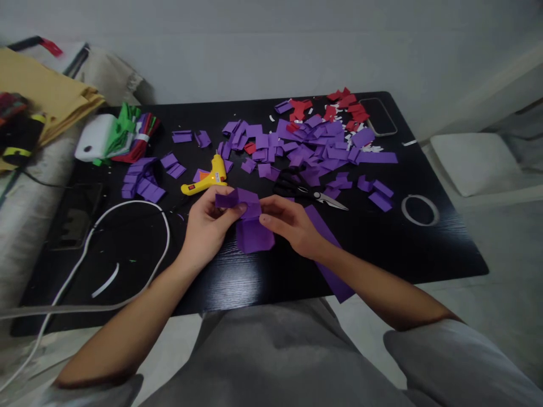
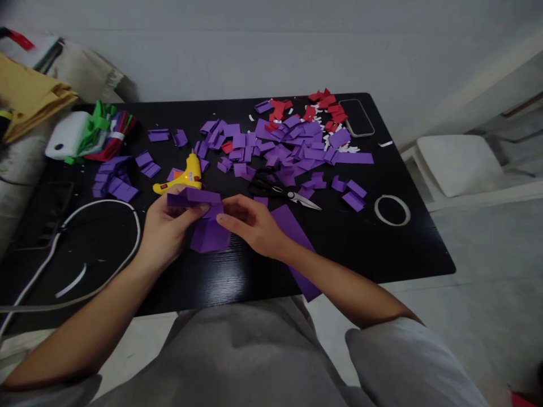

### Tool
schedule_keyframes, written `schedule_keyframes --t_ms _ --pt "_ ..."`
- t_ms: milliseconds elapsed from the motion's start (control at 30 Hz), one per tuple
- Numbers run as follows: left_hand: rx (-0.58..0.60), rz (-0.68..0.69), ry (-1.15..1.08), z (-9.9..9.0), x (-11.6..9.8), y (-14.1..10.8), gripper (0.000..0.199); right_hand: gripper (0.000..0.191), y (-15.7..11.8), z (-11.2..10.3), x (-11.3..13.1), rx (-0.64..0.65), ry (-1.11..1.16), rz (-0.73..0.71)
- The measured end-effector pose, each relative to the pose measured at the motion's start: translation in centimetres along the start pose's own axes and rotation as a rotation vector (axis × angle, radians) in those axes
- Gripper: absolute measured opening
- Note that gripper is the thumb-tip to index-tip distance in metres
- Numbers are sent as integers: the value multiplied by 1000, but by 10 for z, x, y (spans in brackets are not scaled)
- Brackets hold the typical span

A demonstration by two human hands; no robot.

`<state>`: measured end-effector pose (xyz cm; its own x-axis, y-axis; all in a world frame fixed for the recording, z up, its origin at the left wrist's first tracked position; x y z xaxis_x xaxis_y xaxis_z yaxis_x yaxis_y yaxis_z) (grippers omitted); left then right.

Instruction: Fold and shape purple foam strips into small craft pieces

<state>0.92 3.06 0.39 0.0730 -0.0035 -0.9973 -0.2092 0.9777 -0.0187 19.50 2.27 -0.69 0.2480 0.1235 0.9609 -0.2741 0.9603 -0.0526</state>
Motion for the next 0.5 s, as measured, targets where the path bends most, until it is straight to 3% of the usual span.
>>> schedule_keyframes --t_ms 133,300,500 --pt "-20 4 3 0 -1 0 31 17 3 -3 -4 47 114 44" --pt "-30 -17 9 -2 1 1 29 32 3 -3 -10 -4 4 -50" --pt "-40 -29 16 -2 -1 0 35 37 0 -1 -11 -43 -9 -52"
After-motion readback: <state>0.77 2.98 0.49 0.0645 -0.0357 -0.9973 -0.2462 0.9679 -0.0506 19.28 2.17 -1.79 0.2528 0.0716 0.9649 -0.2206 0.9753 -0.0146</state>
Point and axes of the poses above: each hand's wrist, its own y-axis towards the middle knuckle, its own z-axis out of the palm, x = y × z, the point moved 3 cm from there along y, towards the middle knuckle, and after that the axes turned 10 degrees about -x, right-handed, at the moved point
